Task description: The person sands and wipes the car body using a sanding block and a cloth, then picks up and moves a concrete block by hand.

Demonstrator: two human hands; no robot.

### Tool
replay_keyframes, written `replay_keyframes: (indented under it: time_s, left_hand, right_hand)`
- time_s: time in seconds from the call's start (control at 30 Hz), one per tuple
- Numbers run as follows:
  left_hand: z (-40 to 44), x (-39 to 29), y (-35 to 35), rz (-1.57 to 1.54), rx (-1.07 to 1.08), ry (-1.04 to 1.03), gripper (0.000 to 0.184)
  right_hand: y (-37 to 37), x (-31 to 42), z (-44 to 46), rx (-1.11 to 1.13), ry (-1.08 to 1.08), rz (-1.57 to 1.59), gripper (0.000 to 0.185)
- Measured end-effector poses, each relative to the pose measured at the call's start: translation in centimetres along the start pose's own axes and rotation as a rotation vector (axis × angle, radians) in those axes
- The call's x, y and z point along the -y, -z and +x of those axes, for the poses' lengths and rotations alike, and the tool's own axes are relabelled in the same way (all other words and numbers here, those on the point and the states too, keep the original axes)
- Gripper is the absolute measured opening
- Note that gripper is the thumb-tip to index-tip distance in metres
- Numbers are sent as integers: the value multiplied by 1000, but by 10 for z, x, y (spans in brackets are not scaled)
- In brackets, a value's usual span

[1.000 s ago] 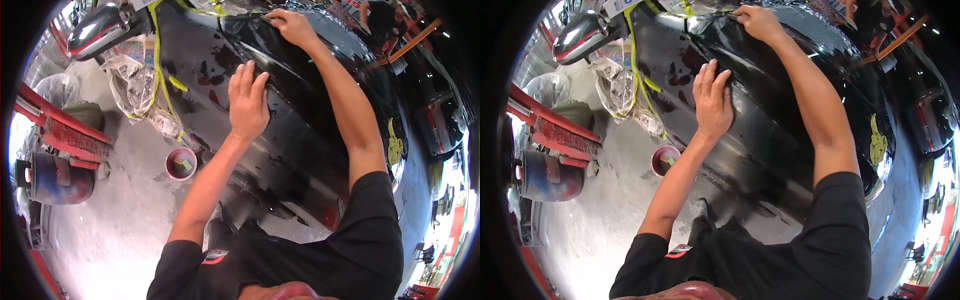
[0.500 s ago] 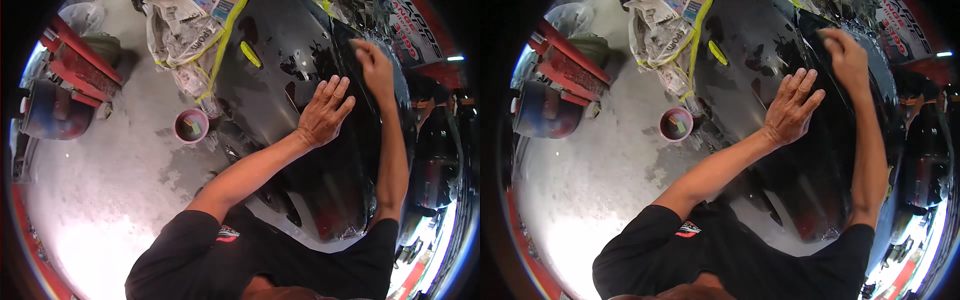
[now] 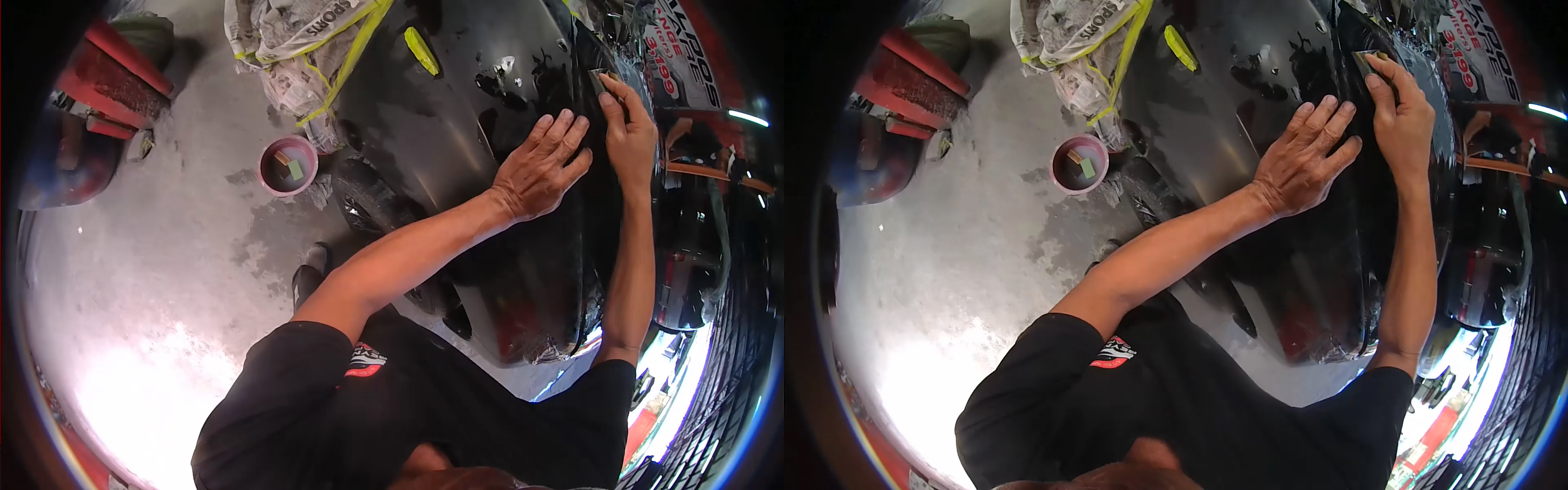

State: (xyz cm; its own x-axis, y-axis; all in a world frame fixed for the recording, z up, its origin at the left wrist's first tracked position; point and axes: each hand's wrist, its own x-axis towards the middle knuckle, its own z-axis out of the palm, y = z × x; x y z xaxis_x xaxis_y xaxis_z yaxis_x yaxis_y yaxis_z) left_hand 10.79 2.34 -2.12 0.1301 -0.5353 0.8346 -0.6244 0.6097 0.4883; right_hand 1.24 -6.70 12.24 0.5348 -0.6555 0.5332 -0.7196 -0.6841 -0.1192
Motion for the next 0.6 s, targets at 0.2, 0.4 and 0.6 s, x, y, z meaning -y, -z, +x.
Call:
replay_keyframes:
  time_s: [0.2,0.4,0.6]
  left_hand:
    - [0,3,-1,22,-15,-13,29]
    - [3,3,-1,15,-2,-3,29]
    - [-3,0,-1,28,27,-8,30]
  right_hand:
    - [-21,-95,65,24,-202,-106,29]
    - [-4,-19,11,6,-178,-18,25]
    - [-20,-91,57,-4,-254,-175,28]
